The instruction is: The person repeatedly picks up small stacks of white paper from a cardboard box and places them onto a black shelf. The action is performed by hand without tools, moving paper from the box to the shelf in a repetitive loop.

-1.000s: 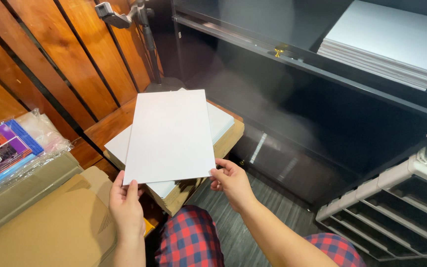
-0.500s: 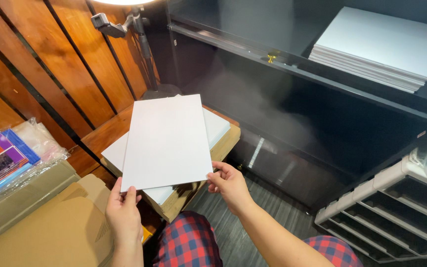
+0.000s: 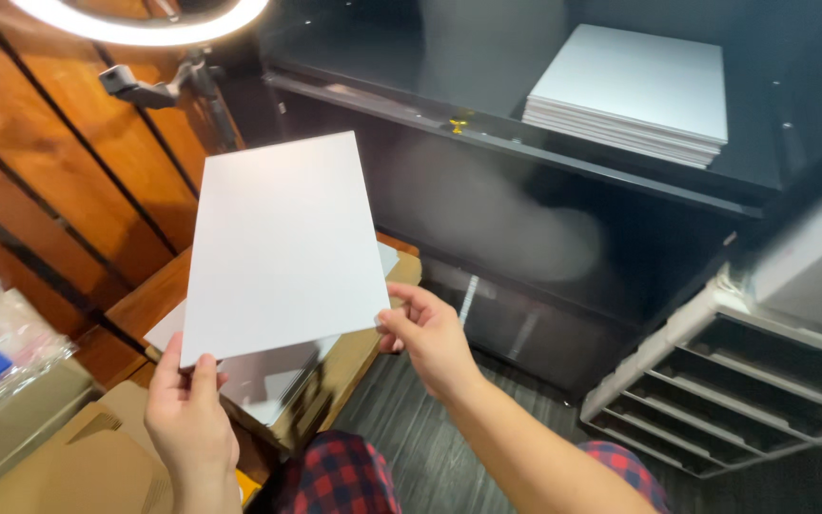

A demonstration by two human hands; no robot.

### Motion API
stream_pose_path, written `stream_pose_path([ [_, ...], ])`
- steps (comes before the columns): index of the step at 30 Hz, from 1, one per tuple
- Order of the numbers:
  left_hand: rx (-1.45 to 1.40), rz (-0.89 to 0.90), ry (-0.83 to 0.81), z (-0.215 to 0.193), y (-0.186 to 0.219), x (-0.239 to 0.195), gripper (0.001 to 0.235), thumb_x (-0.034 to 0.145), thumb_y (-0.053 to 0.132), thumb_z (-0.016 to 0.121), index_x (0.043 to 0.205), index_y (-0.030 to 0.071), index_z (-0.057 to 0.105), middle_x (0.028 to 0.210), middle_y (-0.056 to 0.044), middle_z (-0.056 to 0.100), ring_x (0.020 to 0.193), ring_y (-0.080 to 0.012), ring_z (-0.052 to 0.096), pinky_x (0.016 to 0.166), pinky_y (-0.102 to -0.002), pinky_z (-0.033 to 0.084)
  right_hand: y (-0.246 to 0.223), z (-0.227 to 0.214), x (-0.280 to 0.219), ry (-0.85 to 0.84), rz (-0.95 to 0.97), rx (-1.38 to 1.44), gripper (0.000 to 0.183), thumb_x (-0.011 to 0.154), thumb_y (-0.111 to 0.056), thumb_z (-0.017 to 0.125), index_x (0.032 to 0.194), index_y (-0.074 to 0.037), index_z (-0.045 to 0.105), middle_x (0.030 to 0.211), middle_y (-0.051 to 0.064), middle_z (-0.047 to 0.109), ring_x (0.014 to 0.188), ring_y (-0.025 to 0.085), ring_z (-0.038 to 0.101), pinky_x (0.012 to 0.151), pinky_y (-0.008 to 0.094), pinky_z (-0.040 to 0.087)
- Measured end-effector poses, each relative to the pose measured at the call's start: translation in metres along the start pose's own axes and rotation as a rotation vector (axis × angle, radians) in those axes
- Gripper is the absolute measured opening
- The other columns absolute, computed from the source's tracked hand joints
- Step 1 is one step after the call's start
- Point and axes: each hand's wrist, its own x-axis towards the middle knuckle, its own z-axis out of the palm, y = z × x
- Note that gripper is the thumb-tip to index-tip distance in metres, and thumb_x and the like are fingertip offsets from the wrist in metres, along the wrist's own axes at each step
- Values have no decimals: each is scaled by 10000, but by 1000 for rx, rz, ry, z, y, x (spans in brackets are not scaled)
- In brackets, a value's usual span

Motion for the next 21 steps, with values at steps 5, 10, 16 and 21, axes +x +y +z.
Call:
stream_pose_path([
  [5,-95,118,-171,55,25,2,532,1036,57,580,1552,-32,485,1071,-101,645,818,-130,586,831,-246,560,-55,-35,12,44,-135,67,454,867,-92,677,1308,17,685,798,57,701,585,118,591,554,225,467],
  [10,-109,370,-335,128,38,9,472,1056,-55,598,1511,-76,475,1278,-230,606,966,-186,642,738,-265,591,-94,-87,29,249,-239,208,427,842,-9,741,1266,19,698,730,166,681,537,192,697,533,314,634],
  [16,-84,413,-525,233,79,2,456,1015,40,672,1446,-31,540,1227,-193,677,907,-169,700,698,-265,617,-154,-148,33,401,-338,178,401,874,5,731,1273,15,687,775,141,674,610,170,696,641,332,663],
  [21,-83,427,-606,305,106,-29,446,945,74,701,1364,-46,608,1204,-240,688,964,-280,776,680,-330,660,-188,-207,32,472,-353,129,330,917,-38,732,1246,-48,696,747,105,696,616,147,725,699,336,693],
])
